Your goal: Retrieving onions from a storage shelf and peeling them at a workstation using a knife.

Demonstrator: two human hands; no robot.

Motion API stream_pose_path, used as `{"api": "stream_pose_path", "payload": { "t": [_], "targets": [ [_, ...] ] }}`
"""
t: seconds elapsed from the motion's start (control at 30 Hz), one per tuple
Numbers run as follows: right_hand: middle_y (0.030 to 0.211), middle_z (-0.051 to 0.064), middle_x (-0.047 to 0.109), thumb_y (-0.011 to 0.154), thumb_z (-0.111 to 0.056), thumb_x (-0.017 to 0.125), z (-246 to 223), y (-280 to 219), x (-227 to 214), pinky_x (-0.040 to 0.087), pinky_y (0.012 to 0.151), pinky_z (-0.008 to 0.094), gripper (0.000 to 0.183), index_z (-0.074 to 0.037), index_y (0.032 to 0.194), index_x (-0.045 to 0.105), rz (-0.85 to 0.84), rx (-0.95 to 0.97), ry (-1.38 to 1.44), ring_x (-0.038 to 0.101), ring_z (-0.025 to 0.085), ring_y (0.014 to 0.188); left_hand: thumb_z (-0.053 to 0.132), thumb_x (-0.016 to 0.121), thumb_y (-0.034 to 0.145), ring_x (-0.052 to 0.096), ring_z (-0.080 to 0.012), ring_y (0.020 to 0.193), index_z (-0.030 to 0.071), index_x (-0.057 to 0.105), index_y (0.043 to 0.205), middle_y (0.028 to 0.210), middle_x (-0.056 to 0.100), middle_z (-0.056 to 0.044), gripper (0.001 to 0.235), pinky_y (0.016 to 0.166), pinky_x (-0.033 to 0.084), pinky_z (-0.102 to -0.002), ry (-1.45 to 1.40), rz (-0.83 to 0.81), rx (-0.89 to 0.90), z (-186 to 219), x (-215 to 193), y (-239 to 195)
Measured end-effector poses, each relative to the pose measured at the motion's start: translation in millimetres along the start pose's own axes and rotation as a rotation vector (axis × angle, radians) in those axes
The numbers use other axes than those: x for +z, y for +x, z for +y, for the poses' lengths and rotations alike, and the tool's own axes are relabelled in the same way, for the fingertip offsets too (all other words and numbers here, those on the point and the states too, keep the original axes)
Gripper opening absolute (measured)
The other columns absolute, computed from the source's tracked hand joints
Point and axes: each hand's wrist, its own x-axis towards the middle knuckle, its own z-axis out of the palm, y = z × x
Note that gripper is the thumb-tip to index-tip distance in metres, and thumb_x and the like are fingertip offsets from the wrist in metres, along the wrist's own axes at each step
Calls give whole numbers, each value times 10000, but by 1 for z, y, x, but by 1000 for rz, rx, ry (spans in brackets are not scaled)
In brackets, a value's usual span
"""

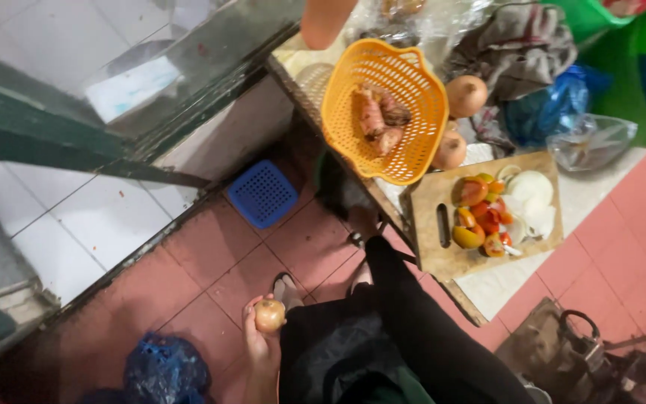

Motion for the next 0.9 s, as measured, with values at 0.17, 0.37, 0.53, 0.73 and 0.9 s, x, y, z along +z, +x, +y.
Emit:
{"api": "stream_pose_path", "payload": {
  "t": [0.17,0.37,0.53,0.73,0.9],
  "targets": [
    [1006,200,742,877,-192,606,-59,-73,-27,560,782,555,212,-110,971,777,-98,-19,161,713,406,954,317,469,1020,650,-250,1047,109,541,1273,1291,633,-131,335,723,579,-395,75,-66,8,21,47,-14],
    [1073,172,735,973,-306,546,-86,-169,-116,558,805,530,281,-135,1126,708,-129,135,289,706,400,982,304,484,1014,622,-237,1114,125,524,1300,1336,610,-112,339,792,571,-399,120,-131,-23,55,90,-49],
    [1091,152,728,1038,-360,507,-79,-250,-155,533,816,534,294,-159,1167,678,-50,294,452,692,401,982,277,503,1005,624,-263,1144,128,549,1317,1332,618,-115,348,803,572,-437,118,-158,-68,83,122,-73],
    [947,164,730,851,-264,695,-94,-367,-250,537,799,496,336,-113,1148,648,5,180,662,708,366,925,292,515,989,675,-305,1108,165,551,1222,1307,628,-135,268,855,606,-468,166,-298,-75,114,176,-117],
    [798,200,682,911,-367,732,-110,-431,-312,526,713,485,319,-63,1010,727,224,99,773,679,377,777,607,430,1086,656,-283,763,146,595,1287,1112,721,-176,530,544,491,-324,224,-377,-174,112,178,-118]
  ]
}}
